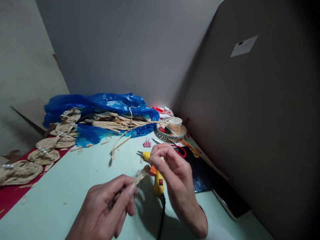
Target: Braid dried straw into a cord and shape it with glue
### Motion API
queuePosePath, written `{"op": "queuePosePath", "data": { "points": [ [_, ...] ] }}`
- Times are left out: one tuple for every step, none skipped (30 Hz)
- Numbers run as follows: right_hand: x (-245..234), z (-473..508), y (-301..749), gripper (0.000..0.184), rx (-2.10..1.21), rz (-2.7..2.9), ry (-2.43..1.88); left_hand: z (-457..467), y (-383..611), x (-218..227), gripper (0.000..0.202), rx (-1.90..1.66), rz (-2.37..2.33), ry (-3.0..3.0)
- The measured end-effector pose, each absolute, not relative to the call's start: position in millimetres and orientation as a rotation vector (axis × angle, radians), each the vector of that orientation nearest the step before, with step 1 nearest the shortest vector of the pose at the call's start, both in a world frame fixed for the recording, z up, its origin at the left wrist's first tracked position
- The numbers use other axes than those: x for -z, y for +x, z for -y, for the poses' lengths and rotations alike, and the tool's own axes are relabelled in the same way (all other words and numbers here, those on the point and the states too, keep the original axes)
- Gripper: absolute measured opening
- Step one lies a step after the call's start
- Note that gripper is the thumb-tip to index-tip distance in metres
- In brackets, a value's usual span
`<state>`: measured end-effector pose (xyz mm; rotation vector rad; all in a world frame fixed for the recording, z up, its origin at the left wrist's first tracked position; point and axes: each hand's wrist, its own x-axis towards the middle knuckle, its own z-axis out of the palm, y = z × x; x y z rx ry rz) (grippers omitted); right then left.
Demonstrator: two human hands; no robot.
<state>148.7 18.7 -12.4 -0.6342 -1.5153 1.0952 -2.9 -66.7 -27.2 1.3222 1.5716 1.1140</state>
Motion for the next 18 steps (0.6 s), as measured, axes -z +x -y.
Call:
{"op": "queuePosePath", "data": {
  "points": [
    [12,-21,150,0.016,-1.124,1.480,-0.671,66,-3,26,0.044,-1.122,-1.557,1.266],
    [11,-23,152,0.020,-1.148,1.469,-0.695,65,-4,25,0.043,-1.153,-1.543,1.216],
    [10,-23,153,0.025,-1.176,1.487,-0.715,64,-5,23,0.041,-1.201,-1.529,1.174],
    [10,-22,153,0.031,-1.207,1.531,-0.726,63,-5,22,0.039,-1.256,-1.511,1.134],
    [11,-20,153,0.036,-1.238,1.600,-0.723,62,-6,21,0.038,-1.309,-1.484,1.091],
    [12,-16,152,0.040,-1.262,1.687,-0.719,62,-6,19,0.036,-1.357,-1.451,1.047],
    [13,-12,150,0.043,-1.279,1.786,-0.696,62,-6,18,0.036,-1.396,-1.424,1.012],
    [15,-9,148,0.045,-1.274,1.905,-0.639,62,-6,17,0.036,-1.426,-1.400,0.986],
    [16,-5,145,0.046,-1.262,2.001,-0.564,62,-6,16,0.036,-1.447,-1.379,0.968],
    [18,-2,143,0.046,-1.246,2.082,-0.458,62,-6,15,0.037,-1.462,-1.360,0.951],
    [20,0,140,0.044,-1.222,2.128,-0.367,62,-6,14,0.037,-1.483,-1.345,0.936],
    [22,1,139,0.040,-1.195,2.159,-0.306,62,-7,14,0.037,-1.512,-1.329,0.914],
    [23,2,138,0.035,-1.164,2.181,-0.263,62,-8,14,0.038,-1.540,-1.309,0.882],
    [23,2,138,0.029,-1.131,2.200,-0.246,62,-9,15,0.039,-1.560,-1.286,0.841],
    [24,2,139,0.024,-1.101,2.219,-0.247,63,-11,16,0.040,-1.573,-1.269,0.808],
    [24,1,140,0.020,-1.079,2.229,-0.260,63,-14,18,0.040,-1.585,-1.261,0.802],
    [24,0,141,0.018,-1.062,2.225,-0.287,64,-16,21,0.039,-1.591,-1.275,0.827],
    [23,-1,143,0.017,-1.049,2.215,-0.333,65,-19,24,0.037,-1.593,-1.314,0.886]
  ]
}}
